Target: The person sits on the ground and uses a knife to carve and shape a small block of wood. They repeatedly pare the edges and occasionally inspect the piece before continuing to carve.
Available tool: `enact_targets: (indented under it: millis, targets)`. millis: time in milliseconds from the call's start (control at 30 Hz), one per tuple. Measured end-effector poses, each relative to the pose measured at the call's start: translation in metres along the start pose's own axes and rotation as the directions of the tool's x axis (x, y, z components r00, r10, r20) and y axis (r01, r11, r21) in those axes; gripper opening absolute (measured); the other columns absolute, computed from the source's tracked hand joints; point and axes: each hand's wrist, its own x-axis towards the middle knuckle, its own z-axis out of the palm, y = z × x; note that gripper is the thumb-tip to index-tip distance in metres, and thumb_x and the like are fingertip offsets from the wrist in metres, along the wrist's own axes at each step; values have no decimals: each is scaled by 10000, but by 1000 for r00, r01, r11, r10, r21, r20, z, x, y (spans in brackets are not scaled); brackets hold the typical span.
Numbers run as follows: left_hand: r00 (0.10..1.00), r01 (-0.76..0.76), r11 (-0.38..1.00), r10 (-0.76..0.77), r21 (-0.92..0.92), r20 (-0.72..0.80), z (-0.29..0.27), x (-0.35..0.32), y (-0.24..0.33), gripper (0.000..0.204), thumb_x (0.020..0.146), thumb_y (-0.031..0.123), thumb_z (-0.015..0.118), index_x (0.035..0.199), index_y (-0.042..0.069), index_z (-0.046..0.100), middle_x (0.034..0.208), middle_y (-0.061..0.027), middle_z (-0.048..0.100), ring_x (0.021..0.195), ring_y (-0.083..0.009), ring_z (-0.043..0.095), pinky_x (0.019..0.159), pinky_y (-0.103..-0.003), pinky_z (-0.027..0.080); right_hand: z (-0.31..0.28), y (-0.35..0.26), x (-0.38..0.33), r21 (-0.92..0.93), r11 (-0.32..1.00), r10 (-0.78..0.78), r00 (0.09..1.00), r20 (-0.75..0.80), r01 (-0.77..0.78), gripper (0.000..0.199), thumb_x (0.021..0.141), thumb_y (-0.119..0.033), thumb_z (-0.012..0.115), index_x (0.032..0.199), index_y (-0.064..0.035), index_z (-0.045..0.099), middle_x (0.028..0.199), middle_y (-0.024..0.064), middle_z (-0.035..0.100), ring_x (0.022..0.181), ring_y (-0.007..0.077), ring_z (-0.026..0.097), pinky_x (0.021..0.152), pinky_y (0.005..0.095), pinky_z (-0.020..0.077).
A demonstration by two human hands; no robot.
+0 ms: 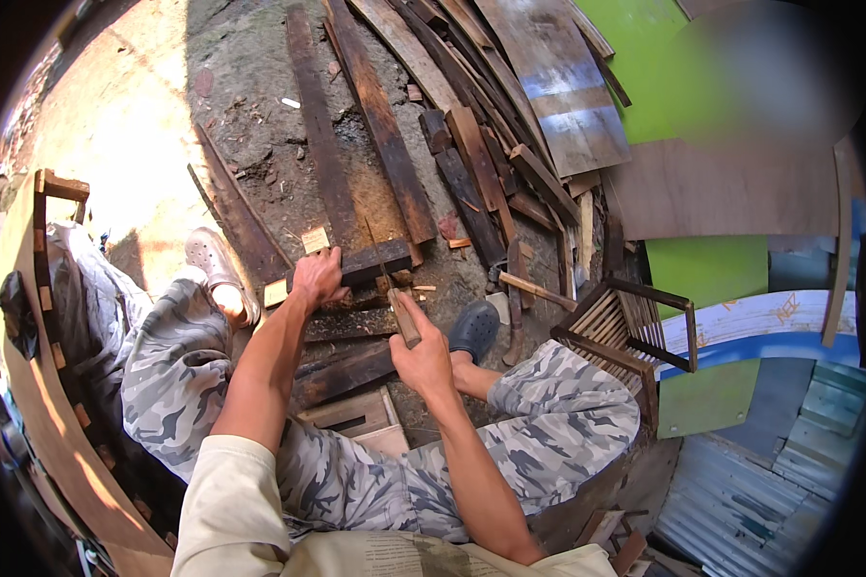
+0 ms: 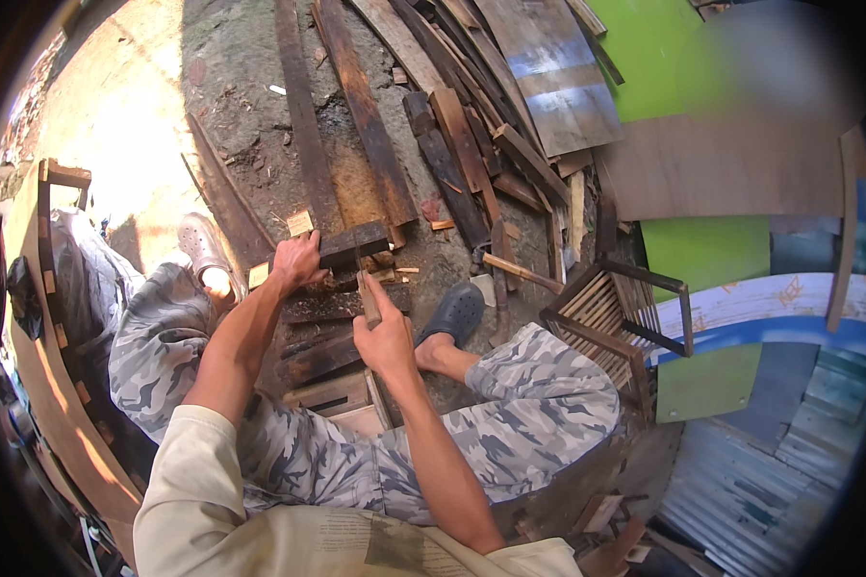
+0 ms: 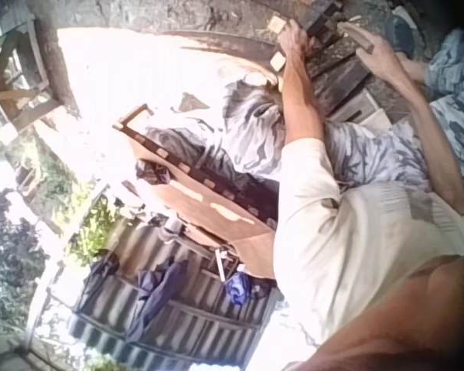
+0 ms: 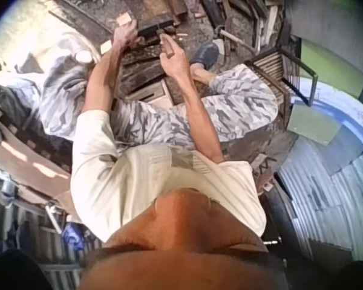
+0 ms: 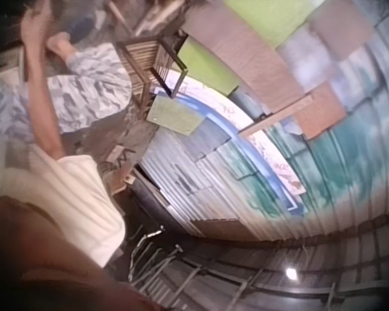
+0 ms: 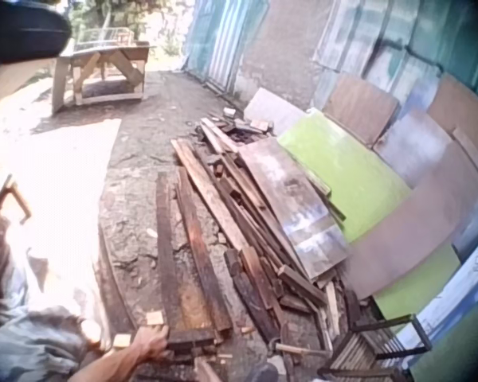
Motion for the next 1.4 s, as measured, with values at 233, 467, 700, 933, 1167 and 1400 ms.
enact_targets:
  millis: [233, 467, 700, 933, 1167, 1400]
  targets:
    - [999, 33, 999, -33, 2, 22, 0, 0, -4, 719, 727, 491, 844, 1145, 3, 520, 1061, -219, 675, 959, -379, 705, 779, -458, 584, -30, -12, -65, 51, 996, -74, 997, 0, 74, 627, 839, -60, 593, 1457, -9, 499, 1299, 238, 656, 1188, 332, 652, 1009, 335, 473]
    - [999, 13, 1000, -12, -10, 51, 8, 3, -13, 726, 732, 493, 821, 1168, 0, 514, 1036, -225, 673, 920, -377, 705, 759, -470, 577, -15, 0, -59, 16, 994, -107, 994, 20, 106, 620, 833, 6, 564, 1450, 4, 507, 1324, 229, 645, 1228, 280, 633, 1023, 315, 461]
    - [1000, -6, 1000, 6, -3, 30, 8, 1, 0, 730, 733, 501, 828, 1166, 3, 515, 1038, -224, 677, 930, -380, 706, 768, -468, 577, -1, 8, 1, 59, 998, 13, 1000, 11, -14, 630, 813, 30, 557, 1441, 5, 525, 1300, 241, 656, 1257, 293, 618, 1053, 332, 447]
    - [999, 22, 1000, -22, -21, 31, 7, -1, -7, 703, 725, 501, 841, 1114, 7, 530, 1011, -220, 688, 894, -379, 716, 754, -464, 580, -40, -15, -97, 39, 997, -70, 997, 38, 69, 641, 832, -19, 582, 1467, -33, 495, 1317, 232, 645, 1220, 332, 633, 1011, 352, 486]
    - [995, 44, 998, -41, -35, 92, 1, 5, -9, 711, 729, 506, 832, 1139, 7, 534, 1043, -221, 686, 937, -388, 709, 782, -467, 579, -3, 11, -29, 50, 996, -76, 997, -8, 77, 628, 818, 22, 555, 1445, 7, 520, 1341, 209, 643, 1249, 235, 617, 1011, 311, 471]
    - [999, 31, 999, -31, -29, 26, -7, 4, -4, 708, 727, 492, 842, 1135, 4, 532, 1056, -225, 681, 947, -391, 706, 785, -468, 581, -29, 1, -40, 22, 999, -35, 998, 44, 34, 657, 831, -27, 571, 1482, -32, 479, 1358, 248, 614, 1276, 352, 599, 1053, 382, 466]
